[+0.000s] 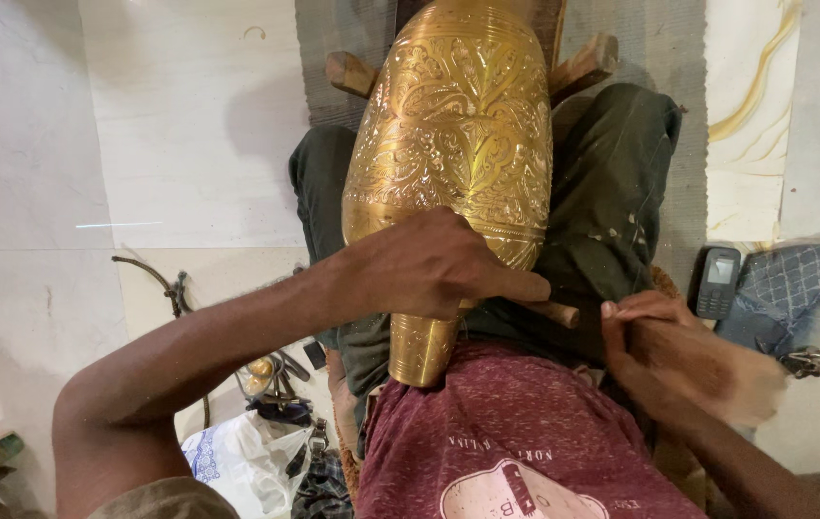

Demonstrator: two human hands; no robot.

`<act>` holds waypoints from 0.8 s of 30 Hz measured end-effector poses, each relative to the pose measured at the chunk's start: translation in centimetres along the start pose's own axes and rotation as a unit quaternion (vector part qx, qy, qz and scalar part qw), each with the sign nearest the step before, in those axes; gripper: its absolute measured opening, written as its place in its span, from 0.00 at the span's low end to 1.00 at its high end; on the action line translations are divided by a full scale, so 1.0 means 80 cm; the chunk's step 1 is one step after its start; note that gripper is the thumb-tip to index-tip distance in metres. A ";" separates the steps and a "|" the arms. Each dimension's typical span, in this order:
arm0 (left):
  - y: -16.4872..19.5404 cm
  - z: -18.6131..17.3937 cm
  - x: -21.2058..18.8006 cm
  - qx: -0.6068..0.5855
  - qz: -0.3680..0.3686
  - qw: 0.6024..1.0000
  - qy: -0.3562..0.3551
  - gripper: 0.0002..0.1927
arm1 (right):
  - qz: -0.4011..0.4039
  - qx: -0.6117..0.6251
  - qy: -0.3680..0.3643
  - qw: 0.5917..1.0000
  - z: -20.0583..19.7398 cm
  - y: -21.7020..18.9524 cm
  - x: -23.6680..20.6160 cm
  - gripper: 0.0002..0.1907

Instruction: The person uses a chisel and a wooden mallet to carve intricate patterns into a large brass vessel. They hold the chisel against the surface and strike it repeatedly to create detailed engravings.

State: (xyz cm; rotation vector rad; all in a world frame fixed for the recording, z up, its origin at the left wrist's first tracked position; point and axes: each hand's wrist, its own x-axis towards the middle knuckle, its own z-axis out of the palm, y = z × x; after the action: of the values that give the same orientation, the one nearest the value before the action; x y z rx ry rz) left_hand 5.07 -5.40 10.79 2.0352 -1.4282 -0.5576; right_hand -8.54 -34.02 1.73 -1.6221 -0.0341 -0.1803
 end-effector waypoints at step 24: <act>-0.006 -0.004 0.002 0.004 0.076 0.994 0.073 0.15 | -0.055 -0.196 -0.055 0.977 -0.026 0.040 -0.016 0.08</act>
State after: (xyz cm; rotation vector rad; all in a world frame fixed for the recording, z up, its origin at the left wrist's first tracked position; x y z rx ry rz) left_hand 5.67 -5.38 10.72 1.9110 -1.4829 -0.3326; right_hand -9.59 -36.20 -1.48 -2.0256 -0.1836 -0.1908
